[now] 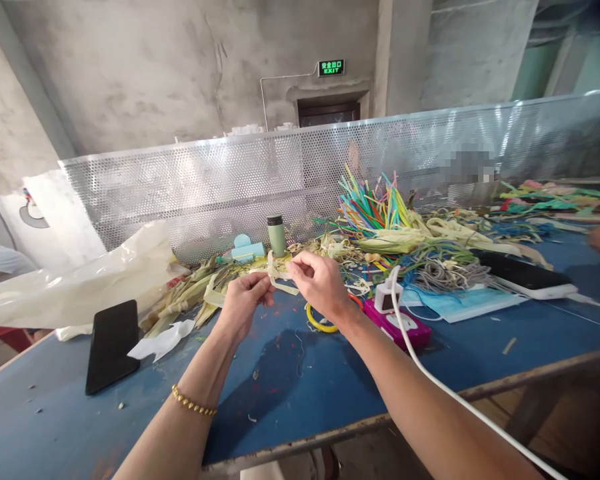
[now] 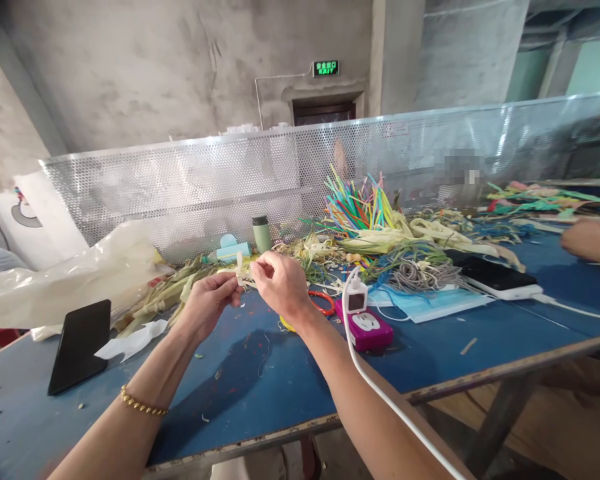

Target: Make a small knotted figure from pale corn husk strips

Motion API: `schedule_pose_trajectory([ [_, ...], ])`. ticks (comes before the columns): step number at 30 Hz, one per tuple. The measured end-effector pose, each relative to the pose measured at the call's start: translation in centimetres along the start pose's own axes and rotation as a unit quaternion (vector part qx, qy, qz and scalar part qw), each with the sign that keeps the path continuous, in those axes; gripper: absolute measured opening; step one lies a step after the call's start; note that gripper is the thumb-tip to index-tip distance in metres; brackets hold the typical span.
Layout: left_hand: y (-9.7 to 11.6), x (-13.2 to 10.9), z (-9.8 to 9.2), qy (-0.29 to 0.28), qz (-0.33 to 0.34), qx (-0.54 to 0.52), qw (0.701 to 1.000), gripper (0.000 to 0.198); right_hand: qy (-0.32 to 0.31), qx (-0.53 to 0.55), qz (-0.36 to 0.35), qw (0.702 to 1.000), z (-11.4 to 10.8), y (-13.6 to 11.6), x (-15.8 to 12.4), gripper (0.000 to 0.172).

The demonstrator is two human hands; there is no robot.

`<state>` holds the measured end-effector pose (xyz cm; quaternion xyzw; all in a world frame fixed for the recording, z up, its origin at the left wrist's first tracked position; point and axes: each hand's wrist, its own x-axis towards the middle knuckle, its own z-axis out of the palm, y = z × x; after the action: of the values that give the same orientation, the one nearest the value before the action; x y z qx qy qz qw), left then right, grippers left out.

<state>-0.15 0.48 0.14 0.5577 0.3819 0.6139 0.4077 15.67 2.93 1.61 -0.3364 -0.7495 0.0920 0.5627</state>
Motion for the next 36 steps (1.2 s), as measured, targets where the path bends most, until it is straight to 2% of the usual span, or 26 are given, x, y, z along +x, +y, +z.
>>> schedule_pose_trajectory([
  [4, -0.3, 0.1, -0.1, -0.002, 0.006, -0.033, 0.999, 0.025, -0.062, -0.091, -0.007, 0.994, 0.5, -0.6, -0.5, 0.035],
  [8, -0.7, 0.1, -0.1, -0.01, 0.009, -0.026, 1.0, 0.025, -0.117, -0.049, 0.044, 0.991, 0.9, -0.5, -0.5, 0.039],
  [12, -0.7, 0.0, 0.1, -0.023, -0.009, -0.062, 0.998, 0.023, -0.116, 0.015, 0.078, 0.99, 1.2, -0.5, -0.4, 0.032],
  [20, -1.2, 0.3, -0.2, -0.005, -0.026, -0.116, 0.993, 0.023, -0.139, 0.071, 0.092, 0.983, 1.1, -0.7, -0.6, 0.025],
  [25, -0.9, 0.2, -0.1, 0.009, -0.043, -0.146, 0.988, 0.019, -0.145, 0.074, 0.102, 0.981, 1.1, -0.5, -0.6, 0.026],
  [29, -0.1, 0.0, 0.1, -0.006, -0.07, -0.159, 0.985, 0.017, -0.135, 0.066, 0.106, 0.983, 1.2, -0.4, -0.6, 0.024],
  [33, -0.2, 0.0, 0.2, -0.028, -0.04, -0.124, 0.991, 0.022, -0.126, 0.052, 0.101, 0.986, 1.2, -0.4, -0.6, 0.026],
  [36, -0.7, 0.1, 0.0, -0.025, -0.021, -0.101, 0.994, 0.026, -0.132, 0.043, 0.101, 0.985, 1.2, -0.6, -0.7, 0.025],
])
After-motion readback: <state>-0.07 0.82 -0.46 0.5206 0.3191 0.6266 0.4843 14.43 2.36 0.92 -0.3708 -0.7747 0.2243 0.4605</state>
